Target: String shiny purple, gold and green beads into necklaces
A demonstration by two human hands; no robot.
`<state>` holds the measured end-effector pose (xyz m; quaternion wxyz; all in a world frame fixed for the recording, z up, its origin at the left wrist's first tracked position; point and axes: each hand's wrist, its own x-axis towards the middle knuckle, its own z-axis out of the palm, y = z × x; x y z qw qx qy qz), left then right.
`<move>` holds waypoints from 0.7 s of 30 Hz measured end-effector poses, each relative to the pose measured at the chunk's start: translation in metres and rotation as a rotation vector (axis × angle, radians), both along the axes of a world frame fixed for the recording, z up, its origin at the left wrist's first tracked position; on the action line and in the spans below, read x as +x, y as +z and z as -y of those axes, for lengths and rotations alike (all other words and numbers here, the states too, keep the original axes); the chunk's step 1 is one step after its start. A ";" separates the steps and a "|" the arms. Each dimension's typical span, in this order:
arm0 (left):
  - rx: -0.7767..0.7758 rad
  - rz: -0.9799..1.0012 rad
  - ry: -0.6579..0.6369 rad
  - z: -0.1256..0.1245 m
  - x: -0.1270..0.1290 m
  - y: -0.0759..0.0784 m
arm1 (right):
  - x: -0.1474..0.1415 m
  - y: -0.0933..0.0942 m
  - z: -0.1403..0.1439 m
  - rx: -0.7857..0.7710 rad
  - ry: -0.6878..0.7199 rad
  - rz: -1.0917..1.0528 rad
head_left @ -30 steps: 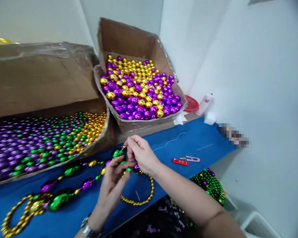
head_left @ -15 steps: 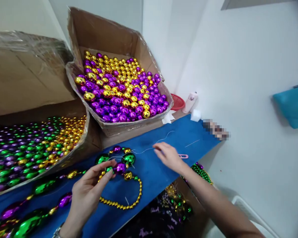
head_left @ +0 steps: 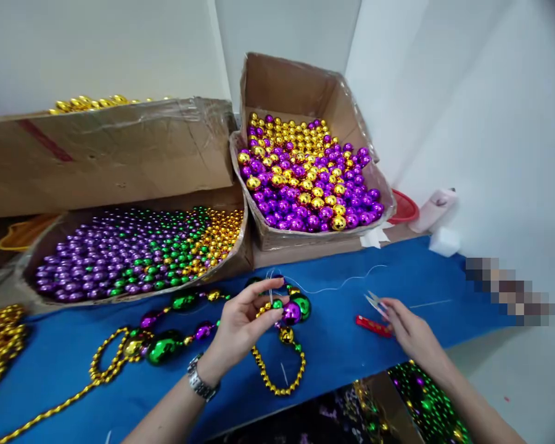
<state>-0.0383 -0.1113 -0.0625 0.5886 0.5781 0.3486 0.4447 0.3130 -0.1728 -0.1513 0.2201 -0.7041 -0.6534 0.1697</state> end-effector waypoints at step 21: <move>0.148 -0.175 -0.074 0.002 0.004 0.003 | -0.135 0.110 -0.057 0.088 0.702 -0.176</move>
